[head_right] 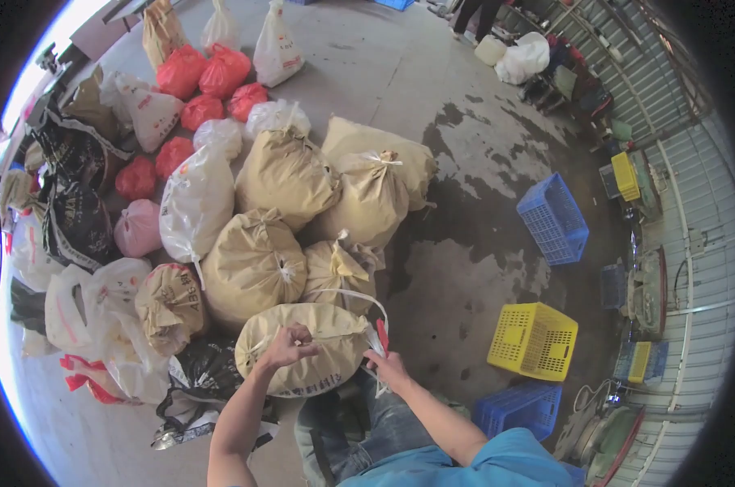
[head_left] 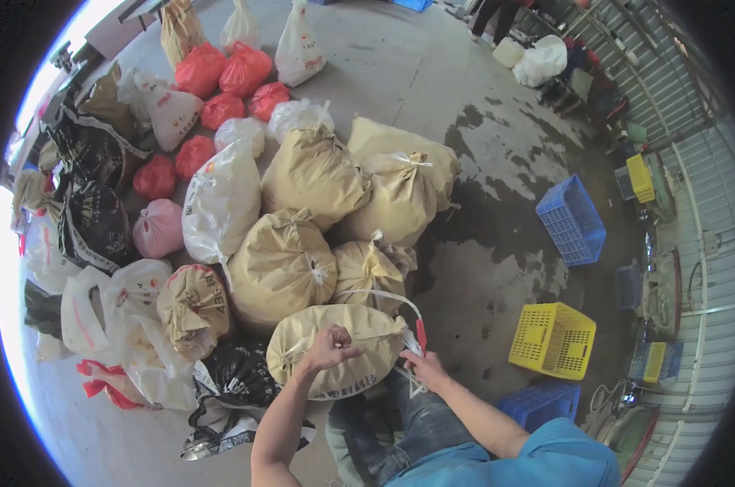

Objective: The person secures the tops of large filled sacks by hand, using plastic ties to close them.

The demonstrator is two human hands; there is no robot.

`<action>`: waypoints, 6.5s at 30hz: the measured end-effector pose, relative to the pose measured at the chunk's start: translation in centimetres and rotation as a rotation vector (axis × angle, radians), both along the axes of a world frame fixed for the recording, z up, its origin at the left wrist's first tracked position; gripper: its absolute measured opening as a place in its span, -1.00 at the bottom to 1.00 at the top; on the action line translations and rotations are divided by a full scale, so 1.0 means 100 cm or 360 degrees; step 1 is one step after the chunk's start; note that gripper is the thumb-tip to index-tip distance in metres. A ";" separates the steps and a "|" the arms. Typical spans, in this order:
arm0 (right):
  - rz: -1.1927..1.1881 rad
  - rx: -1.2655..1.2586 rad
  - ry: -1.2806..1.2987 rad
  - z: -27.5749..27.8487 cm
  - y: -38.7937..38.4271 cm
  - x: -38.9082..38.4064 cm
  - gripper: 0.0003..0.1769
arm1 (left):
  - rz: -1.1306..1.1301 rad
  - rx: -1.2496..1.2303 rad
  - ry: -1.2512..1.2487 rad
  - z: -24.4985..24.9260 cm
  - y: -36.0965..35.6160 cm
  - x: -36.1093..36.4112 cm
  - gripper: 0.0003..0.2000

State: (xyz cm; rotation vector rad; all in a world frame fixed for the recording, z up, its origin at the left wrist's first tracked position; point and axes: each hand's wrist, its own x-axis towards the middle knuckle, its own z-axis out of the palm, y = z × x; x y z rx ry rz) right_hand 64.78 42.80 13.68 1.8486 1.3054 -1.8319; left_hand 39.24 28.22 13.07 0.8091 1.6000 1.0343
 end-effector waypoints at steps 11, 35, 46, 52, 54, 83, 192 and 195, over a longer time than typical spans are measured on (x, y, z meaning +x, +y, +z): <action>0.0308 0.0472 0.0157 -0.002 -0.047 -0.068 -0.59 | 0.1528 0.1381 -0.1040 0.068 -0.087 -0.066 -0.49; 0.1407 0.1061 -0.0140 -0.010 -0.008 -0.116 -0.45 | 0.0856 -0.0010 0.0576 -0.006 -0.048 0.082 -0.84; 0.1273 0.1263 0.0174 -0.049 0.020 -0.121 -0.46 | 0.0409 0.0049 0.1236 -0.080 0.001 0.057 -0.92; 0.1543 0.1610 0.0278 -0.058 0.037 -0.148 -0.58 | 0.0190 0.0116 0.1357 -0.078 0.002 0.038 -0.92; 0.1677 0.1677 0.0370 -0.061 0.045 -0.155 -0.62 | 0.0152 0.0164 0.1495 -0.076 0.001 0.037 -0.91; 0.0404 0.0996 0.0090 -0.023 0.058 -0.033 -0.60 | 0.1041 -0.0731 0.0164 -0.002 -0.010 0.018 -0.55; 0.1548 0.0540 0.0330 -0.055 -0.088 -0.114 -0.67 | 0.1130 -0.1497 0.0342 -0.028 -0.042 0.032 -0.72; 0.1639 0.0737 0.0335 -0.046 -0.090 -0.110 -0.78 | 0.1935 -0.0880 -0.0370 -0.012 -0.041 0.029 -0.74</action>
